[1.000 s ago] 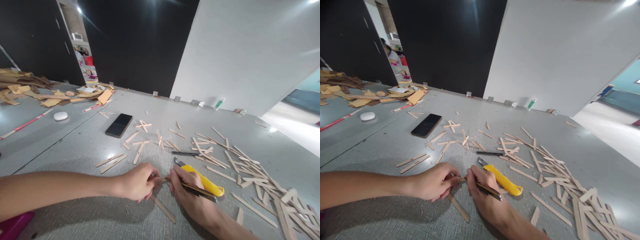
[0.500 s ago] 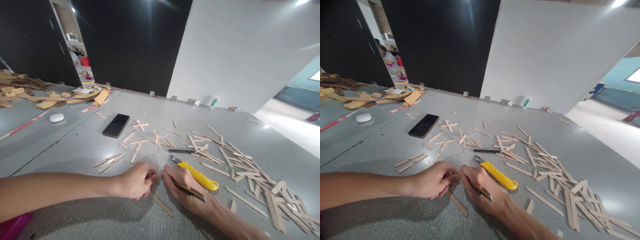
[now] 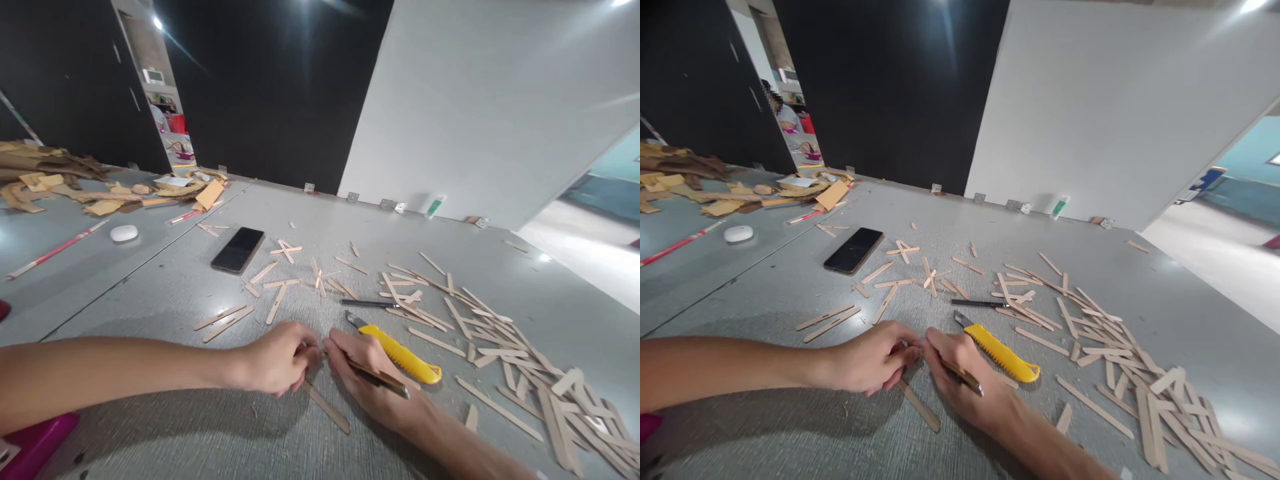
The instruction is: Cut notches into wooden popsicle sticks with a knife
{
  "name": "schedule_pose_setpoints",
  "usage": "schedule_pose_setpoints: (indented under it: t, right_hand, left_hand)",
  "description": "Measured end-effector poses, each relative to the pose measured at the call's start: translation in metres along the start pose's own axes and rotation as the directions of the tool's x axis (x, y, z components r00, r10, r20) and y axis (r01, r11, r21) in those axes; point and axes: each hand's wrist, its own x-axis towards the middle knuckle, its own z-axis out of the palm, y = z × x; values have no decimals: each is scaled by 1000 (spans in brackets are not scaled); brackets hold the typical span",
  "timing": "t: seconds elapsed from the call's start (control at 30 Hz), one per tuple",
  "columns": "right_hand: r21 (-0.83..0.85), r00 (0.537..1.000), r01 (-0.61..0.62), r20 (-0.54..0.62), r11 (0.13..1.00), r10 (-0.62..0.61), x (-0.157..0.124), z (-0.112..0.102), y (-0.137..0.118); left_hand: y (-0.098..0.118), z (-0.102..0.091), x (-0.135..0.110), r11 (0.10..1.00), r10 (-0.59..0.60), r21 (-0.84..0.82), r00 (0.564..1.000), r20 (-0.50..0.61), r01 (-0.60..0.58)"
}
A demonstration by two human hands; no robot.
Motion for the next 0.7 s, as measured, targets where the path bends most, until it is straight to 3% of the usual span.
schedule_pose_setpoints:
  t: [0.17, 0.3, 0.4, 0.53, 0.6, 0.7]
  right_hand:
    - [122, 963, -239, -100, 963, 251, 10, 17, 3]
    - [153, 952, -271, -104, 950, 288, 9, 21, 3]
    - [90, 981, -161, -92, 983, 169, 1, 14, 2]
    - [-47, 991, 117, -55, 992, -120, -11, 1, 4]
    - [-112, 974, 154, -147, 982, -170, -14, -3, 8]
    - [-203, 929, 104, -331, 974, -168, -15, -9, 16]
  left_hand:
    - [3, -1, 0, 1000, -22, 0, 1000, 6, 22]
    - [2, 0, -1, 1000, -19, -2, 1000, -3, 19]
    - [2, -1, 1, 1000, -26, -15, 1000, 10, 26]
    - [2, -4, 3, 998, -35, -53, 999, 36, 37]
    - [1, -6, 3, 996, -35, -77, 999, 33, 38]
    - [-1, -6, 0, 993, -17, -118, 1000, 3, 17]
